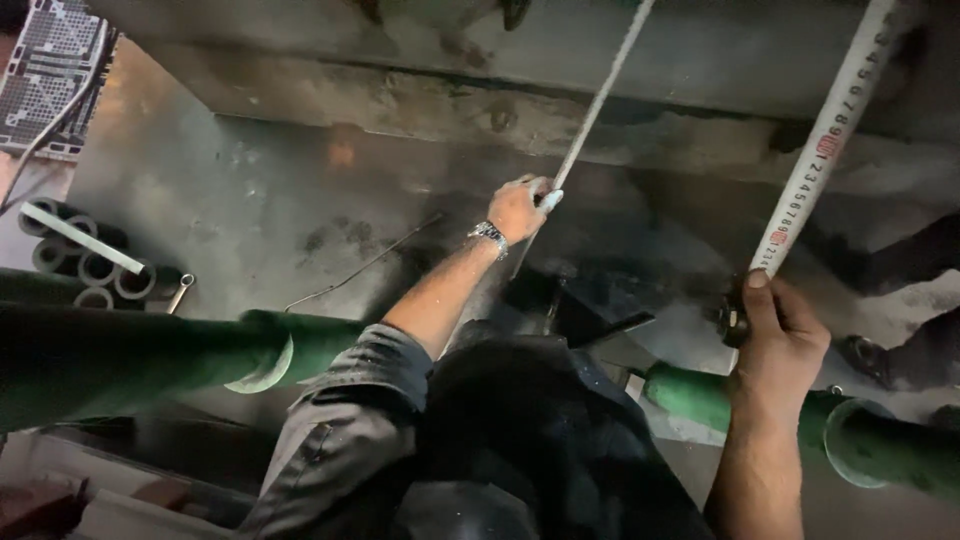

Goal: Using a tape measure to determine distances on a machine part in a factory.

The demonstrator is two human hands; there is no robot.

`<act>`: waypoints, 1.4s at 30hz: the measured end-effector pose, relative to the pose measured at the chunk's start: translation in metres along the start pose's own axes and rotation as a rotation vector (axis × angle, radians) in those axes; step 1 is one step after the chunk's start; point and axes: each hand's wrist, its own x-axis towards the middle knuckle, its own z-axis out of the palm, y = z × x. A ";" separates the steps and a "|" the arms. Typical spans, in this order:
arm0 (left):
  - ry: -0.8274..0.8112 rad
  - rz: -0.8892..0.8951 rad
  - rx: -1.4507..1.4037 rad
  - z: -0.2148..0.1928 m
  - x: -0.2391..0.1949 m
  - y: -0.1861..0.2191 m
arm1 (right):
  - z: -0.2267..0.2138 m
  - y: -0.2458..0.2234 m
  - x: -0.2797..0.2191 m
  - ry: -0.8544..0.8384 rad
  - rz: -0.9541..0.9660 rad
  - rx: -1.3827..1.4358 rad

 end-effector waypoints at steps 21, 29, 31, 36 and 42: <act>-0.001 -0.034 -0.007 0.010 -0.002 -0.004 | -0.003 0.006 0.004 -0.055 -0.084 0.065; 0.002 -0.058 -0.031 0.008 -0.002 0.002 | -0.003 -0.002 0.002 -0.046 -0.049 0.036; -0.013 -0.054 -0.023 0.011 -0.001 -0.001 | -0.003 -0.004 0.002 -0.057 -0.040 0.040; 0.019 -0.025 0.022 0.005 -0.002 0.007 | -0.003 0.000 0.002 -0.102 -0.067 0.133; -0.038 -0.057 -0.025 0.000 -0.004 0.011 | -0.007 0.019 0.008 -0.087 -0.084 0.158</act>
